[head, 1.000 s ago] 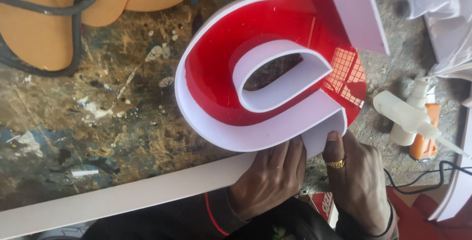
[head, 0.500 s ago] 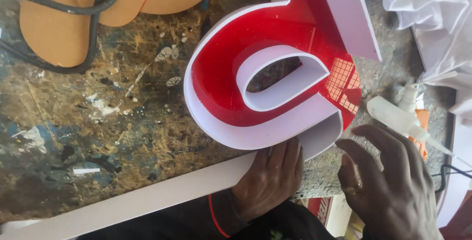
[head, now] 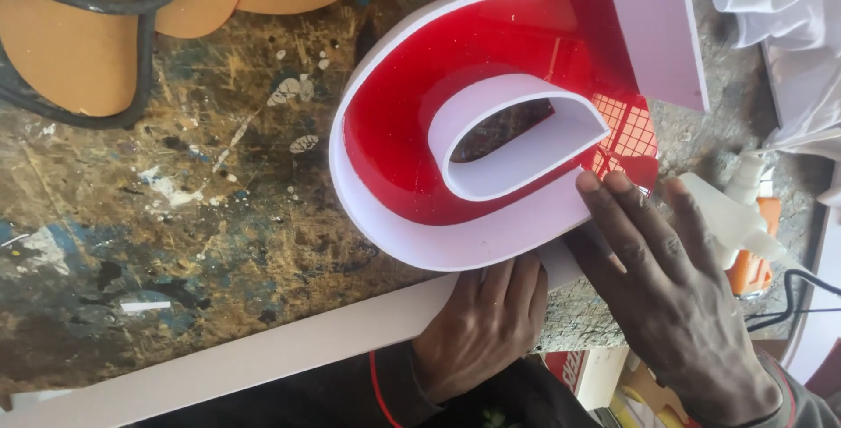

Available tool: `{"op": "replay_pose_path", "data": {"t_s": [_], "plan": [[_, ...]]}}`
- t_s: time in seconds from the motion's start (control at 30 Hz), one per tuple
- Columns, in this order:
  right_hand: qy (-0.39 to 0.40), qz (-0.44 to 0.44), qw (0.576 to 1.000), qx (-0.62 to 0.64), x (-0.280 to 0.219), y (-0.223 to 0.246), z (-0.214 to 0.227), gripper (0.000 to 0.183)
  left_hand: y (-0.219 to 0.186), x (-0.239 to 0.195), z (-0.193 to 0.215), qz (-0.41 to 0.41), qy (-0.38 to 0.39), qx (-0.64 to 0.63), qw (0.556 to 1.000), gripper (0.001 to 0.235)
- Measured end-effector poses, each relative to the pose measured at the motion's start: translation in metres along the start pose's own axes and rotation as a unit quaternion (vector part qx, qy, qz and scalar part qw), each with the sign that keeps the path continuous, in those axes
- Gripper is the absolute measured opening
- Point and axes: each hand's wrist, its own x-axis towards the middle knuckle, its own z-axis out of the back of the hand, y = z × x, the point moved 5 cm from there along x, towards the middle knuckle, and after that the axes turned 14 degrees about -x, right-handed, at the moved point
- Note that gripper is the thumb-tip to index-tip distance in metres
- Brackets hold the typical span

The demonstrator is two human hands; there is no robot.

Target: Assembling a 3D channel letter by heating, bending, and gluing a plastic border to an acrylic face.

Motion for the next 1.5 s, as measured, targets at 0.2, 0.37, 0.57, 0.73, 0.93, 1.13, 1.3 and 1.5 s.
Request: {"op": "replay_pose_path", "data": {"t_s": [0.2,0.37,0.57,0.73,0.93,1.13,1.3,1.5], "plan": [[0.011,0.025,0.997,0.075,0.005,-0.005,0.000,0.064,0.002,-0.002,-0.002,0.006,-0.001,-0.001,1.000,0.026],[0.023,0.042,0.995,0.088,0.014,-0.009,0.007,0.067,0.005,-0.004,0.000,0.009,-0.026,-0.042,0.999,0.017],[0.013,0.047,0.996,0.069,0.016,-0.009,0.006,0.054,0.007,-0.005,0.015,0.082,-0.001,-0.100,0.992,0.023],[0.019,0.060,0.994,0.089,0.018,-0.012,0.007,0.055,0.013,-0.015,0.018,0.064,-0.016,-0.127,0.990,0.019],[0.011,0.077,0.991,0.105,0.024,-0.013,0.005,0.061,0.016,-0.017,0.018,0.036,-0.033,-0.156,0.987,0.026],[0.014,0.093,0.991,0.092,0.030,-0.015,0.009,0.060,0.021,-0.019,0.015,0.003,-0.033,-0.135,0.990,0.018],[0.023,0.086,0.993,0.080,0.030,-0.013,0.011,0.060,0.022,-0.021,0.014,-0.002,-0.049,-0.131,0.990,0.017],[0.027,0.089,0.991,0.093,0.036,-0.012,0.018,0.062,0.022,-0.024,0.009,-0.031,-0.059,-0.178,0.982,0.016]]}}
